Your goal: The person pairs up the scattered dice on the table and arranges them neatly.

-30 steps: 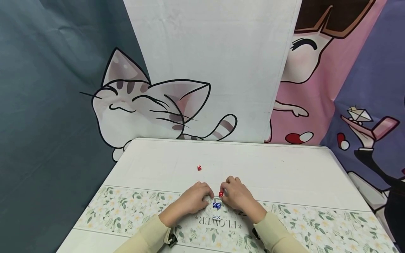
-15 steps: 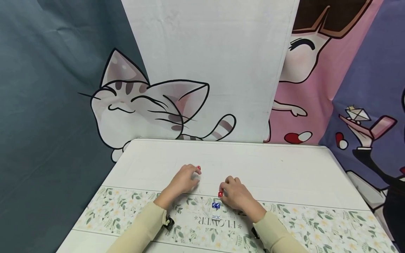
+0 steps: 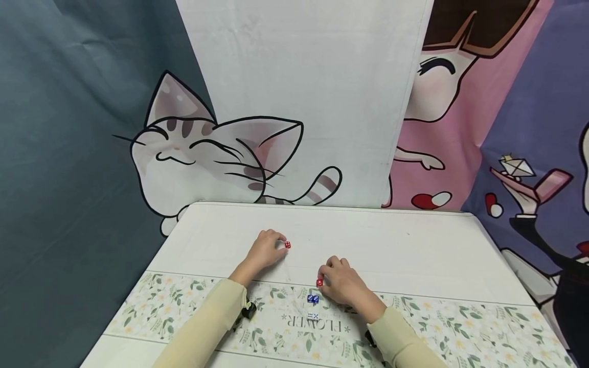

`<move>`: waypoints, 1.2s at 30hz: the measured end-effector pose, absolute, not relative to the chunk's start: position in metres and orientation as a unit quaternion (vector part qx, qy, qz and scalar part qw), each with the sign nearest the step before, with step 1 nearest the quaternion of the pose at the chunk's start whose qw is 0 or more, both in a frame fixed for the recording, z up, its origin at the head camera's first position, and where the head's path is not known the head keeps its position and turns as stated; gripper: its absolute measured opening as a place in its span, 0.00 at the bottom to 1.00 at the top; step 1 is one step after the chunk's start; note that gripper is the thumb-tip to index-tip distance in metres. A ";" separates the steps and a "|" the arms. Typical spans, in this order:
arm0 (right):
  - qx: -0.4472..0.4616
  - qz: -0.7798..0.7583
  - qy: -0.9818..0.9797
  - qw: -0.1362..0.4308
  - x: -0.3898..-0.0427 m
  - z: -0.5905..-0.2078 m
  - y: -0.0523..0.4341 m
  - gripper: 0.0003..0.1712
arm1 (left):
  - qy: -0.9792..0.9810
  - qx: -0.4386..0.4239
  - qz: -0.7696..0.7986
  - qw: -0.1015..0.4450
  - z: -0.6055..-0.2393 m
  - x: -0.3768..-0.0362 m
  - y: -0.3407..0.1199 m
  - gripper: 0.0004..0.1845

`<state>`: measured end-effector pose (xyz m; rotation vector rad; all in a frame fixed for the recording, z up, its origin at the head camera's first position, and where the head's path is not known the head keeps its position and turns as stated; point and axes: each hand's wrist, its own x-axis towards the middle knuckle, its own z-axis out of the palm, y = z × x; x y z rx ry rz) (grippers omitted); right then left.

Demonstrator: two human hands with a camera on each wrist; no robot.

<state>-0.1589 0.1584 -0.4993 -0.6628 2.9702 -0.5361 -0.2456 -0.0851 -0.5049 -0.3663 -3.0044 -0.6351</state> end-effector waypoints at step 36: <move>-0.213 -0.188 0.958 0.028 -0.161 -0.501 0.160 0.11 | -0.972 -0.173 -0.155 0.028 -0.509 -0.217 -0.069 0.07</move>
